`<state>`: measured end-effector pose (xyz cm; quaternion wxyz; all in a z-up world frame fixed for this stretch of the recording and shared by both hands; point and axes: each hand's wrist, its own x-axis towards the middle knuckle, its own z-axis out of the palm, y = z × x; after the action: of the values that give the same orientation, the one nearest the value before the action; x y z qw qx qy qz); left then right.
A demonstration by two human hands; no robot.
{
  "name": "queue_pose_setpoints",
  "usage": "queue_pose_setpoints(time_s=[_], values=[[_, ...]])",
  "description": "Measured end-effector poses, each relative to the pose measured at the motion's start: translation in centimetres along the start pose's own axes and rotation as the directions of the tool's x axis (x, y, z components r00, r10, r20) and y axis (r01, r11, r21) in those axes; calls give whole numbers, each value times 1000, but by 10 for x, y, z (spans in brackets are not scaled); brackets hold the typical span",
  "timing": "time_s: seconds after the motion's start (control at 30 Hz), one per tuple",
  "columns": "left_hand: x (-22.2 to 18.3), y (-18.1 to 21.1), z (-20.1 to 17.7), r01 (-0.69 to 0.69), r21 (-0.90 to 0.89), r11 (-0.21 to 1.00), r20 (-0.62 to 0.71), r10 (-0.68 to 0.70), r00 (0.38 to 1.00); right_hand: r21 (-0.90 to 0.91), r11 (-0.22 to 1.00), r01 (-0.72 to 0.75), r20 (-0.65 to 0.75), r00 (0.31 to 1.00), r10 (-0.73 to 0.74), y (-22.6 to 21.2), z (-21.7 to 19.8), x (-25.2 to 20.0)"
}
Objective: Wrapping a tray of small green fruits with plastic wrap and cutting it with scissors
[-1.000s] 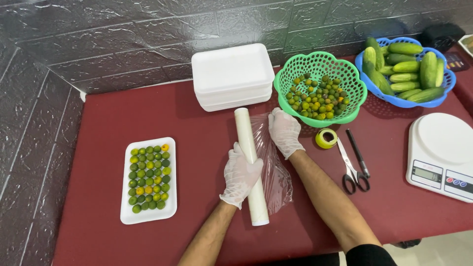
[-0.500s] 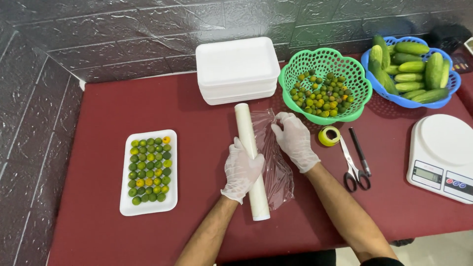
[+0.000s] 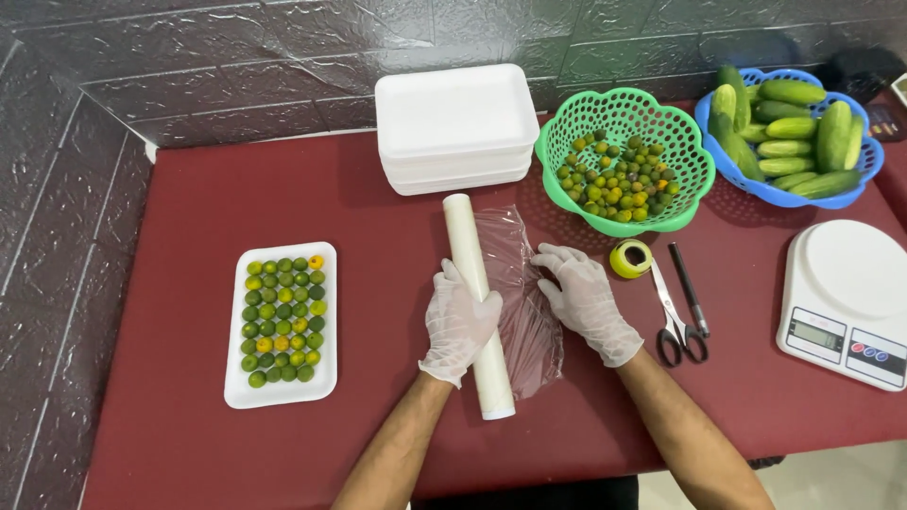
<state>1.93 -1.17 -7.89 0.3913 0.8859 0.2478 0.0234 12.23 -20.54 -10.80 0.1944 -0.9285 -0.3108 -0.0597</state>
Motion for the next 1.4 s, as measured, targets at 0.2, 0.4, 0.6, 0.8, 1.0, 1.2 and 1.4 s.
queue_pose_setpoints(time_s=[0.2,0.4,0.6,0.8,1.0,1.2,1.4], values=[[2,-3,0,1,5,1000,-7,-1,1000,-67,997,-40,-12,999,39,13,17,-1],[-1,5,-8,2,-22,1000,17,-1,1000,-166,986,1,-176,984,-31,-16,9,8],[4,-2,-1,-12,21,1000,12,12,1000,-286,950,127,-83,984,-156,-35,56,16],[4,0,-1,-59,-3,998,-18,59,998,-332,941,72,8,997,-74,-44,52,12],[-3,12,-13,-76,-39,996,-31,74,997,-308,951,22,233,971,53,-51,38,15],[-17,31,-36,-101,59,993,-64,104,992,-271,961,47,240,971,20,-55,25,12],[4,-29,9,-403,395,825,-107,477,872,-260,964,55,241,970,10,-58,21,12]])
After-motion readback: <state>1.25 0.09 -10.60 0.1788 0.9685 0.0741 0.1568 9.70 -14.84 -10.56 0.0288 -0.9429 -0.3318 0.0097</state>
